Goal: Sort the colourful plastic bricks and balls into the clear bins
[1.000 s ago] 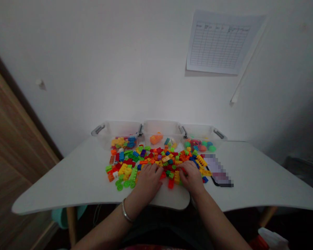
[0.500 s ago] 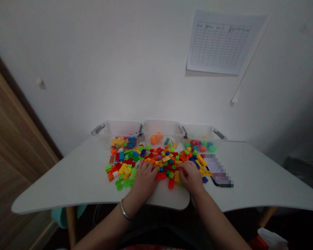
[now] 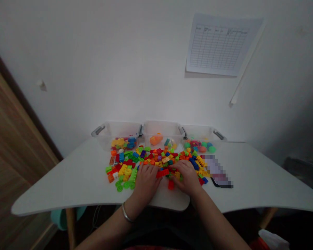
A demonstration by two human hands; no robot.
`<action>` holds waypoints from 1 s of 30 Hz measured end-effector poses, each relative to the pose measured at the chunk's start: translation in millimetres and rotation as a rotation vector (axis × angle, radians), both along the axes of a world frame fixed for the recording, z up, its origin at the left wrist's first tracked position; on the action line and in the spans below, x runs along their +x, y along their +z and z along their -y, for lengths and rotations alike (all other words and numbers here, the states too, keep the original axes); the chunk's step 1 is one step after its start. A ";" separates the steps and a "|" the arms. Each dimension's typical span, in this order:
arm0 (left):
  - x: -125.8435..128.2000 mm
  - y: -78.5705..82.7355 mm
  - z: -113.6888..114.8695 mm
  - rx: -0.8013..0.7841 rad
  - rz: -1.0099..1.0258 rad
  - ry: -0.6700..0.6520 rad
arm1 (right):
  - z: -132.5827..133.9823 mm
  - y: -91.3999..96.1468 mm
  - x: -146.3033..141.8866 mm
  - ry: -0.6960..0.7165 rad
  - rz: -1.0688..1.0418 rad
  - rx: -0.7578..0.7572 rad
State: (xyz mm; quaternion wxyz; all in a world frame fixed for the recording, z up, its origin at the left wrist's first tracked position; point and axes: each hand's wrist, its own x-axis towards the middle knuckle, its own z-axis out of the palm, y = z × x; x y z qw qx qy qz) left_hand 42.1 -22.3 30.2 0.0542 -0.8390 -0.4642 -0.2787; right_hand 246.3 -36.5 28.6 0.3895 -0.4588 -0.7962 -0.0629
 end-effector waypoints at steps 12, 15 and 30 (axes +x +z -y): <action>-3.3 -13.5 3.7 0.019 -0.032 -0.015 | -14.2 -2.2 -15.0 0.069 -0.005 -0.133; -4.8 -17.5 5.5 0.068 -0.036 0.054 | -17.4 -0.7 -11.3 -0.072 -0.205 -0.106; -7.5 -16.9 6.8 0.099 -0.018 0.131 | -81.9 39.1 20.0 -0.084 -1.453 -0.054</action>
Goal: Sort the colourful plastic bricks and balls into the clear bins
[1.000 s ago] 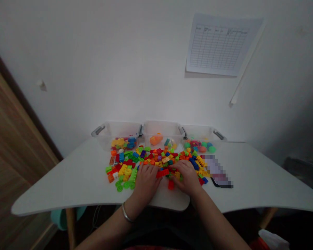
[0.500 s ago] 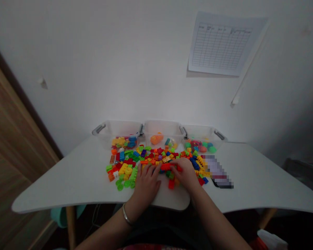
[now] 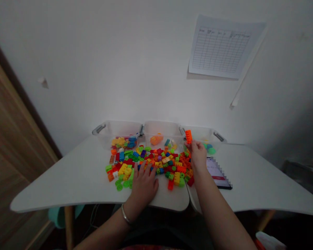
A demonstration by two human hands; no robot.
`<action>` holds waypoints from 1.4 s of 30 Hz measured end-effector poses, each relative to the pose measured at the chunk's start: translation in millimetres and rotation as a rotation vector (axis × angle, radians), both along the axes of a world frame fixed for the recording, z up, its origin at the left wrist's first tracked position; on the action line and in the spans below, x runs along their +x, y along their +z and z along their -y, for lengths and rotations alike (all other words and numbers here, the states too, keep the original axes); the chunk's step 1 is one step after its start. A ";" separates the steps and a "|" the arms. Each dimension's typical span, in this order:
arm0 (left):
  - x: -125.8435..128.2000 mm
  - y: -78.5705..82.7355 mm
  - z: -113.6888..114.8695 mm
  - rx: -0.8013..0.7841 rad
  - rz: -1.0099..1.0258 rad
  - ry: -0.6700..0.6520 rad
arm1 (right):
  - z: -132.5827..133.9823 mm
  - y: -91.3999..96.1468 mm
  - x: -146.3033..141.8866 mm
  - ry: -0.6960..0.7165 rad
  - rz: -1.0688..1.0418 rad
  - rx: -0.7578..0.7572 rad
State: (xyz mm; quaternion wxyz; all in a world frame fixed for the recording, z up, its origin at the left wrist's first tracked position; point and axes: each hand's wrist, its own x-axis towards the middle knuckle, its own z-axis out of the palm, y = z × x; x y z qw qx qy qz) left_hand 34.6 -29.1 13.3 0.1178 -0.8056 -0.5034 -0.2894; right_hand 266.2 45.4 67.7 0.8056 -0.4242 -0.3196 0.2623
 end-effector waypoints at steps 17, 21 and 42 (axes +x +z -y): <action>-4.5 2.2 -0.2 -0.027 0.015 -0.018 | -41.2 -0.7 -2.2 0.036 0.302 -0.171; -4.4 2.0 -0.1 -0.030 0.016 -0.016 | -33.7 -5.8 -0.9 -0.019 0.523 -0.241; -2.9 1.8 -1.8 -0.039 0.025 -0.042 | 60.8 -43.3 -18.1 -0.009 1.252 -0.128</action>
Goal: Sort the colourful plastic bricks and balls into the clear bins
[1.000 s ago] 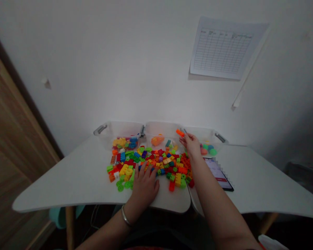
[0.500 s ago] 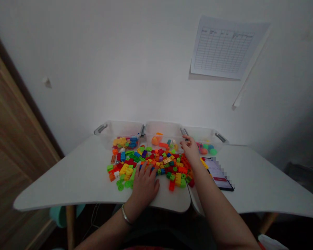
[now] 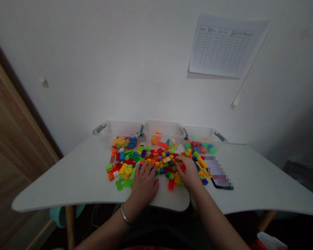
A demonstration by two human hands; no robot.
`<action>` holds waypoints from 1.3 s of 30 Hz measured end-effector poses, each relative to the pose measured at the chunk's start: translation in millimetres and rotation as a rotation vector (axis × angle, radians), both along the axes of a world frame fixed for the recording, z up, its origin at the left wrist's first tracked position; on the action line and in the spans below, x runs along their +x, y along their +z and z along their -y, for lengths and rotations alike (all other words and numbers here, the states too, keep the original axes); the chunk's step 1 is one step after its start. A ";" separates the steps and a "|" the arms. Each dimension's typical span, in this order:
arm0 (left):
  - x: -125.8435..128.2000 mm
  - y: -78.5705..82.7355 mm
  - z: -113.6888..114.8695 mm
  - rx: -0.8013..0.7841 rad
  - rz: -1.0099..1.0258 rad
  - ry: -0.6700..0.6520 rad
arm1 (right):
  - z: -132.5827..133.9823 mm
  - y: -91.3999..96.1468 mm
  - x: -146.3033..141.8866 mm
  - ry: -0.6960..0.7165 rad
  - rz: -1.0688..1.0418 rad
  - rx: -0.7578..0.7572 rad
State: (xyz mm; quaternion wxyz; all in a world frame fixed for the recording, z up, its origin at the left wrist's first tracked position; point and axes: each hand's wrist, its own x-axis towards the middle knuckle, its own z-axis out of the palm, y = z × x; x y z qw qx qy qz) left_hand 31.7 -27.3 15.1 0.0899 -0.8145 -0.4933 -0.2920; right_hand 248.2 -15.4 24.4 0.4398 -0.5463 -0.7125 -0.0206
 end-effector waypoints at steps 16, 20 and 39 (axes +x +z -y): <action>-0.4 2.5 0.6 -0.010 0.009 -0.026 | -11.1 -8.0 -11.7 0.044 0.166 -0.026; -1.0 3.5 1.2 -0.028 0.007 -0.031 | -16.4 -3.5 -15.3 0.038 0.172 -0.014; -0.6 3.8 1.4 -0.063 0.001 -0.039 | -29.8 -0.6 -22.4 -0.067 0.234 -0.034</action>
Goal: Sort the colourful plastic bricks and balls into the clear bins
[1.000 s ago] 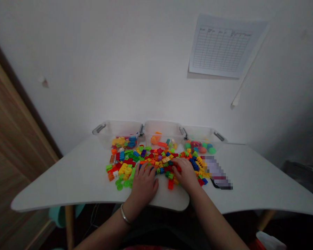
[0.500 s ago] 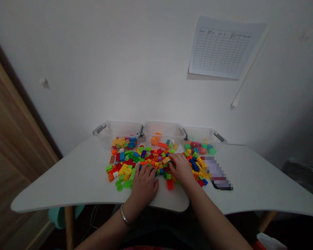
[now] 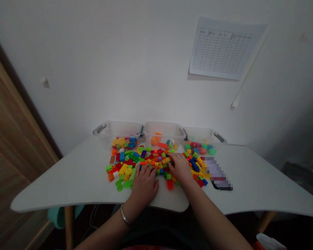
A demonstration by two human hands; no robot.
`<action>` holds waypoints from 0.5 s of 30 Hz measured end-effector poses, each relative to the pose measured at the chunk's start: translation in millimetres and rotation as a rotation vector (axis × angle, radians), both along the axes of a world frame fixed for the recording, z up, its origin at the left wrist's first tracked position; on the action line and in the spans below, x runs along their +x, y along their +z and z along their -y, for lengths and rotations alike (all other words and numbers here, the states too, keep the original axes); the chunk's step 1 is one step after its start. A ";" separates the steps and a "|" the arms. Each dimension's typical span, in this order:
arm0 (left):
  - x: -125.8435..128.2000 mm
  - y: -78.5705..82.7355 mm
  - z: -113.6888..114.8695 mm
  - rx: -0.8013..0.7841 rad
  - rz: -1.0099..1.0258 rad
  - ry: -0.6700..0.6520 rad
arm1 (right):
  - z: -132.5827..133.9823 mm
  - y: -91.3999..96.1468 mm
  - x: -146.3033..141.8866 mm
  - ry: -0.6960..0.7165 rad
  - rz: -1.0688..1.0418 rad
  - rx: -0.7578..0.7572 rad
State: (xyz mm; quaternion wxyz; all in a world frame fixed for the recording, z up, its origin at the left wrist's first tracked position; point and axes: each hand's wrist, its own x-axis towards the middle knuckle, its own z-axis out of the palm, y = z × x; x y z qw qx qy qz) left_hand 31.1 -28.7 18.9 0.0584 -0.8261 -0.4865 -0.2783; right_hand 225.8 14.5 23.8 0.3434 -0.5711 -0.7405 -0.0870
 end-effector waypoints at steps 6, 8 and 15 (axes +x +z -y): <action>-1.0 -1.6 -1.4 0.021 0.008 -0.006 | 3.1 5.8 -1.6 -0.008 0.008 -0.058; -1.2 -2.0 -1.5 0.026 0.008 -0.005 | 4.1 6.6 -1.2 -0.022 -0.010 -0.054; -1.3 -2.0 -0.9 0.015 0.019 -0.010 | 4.2 5.5 0.3 -0.009 -0.348 -0.013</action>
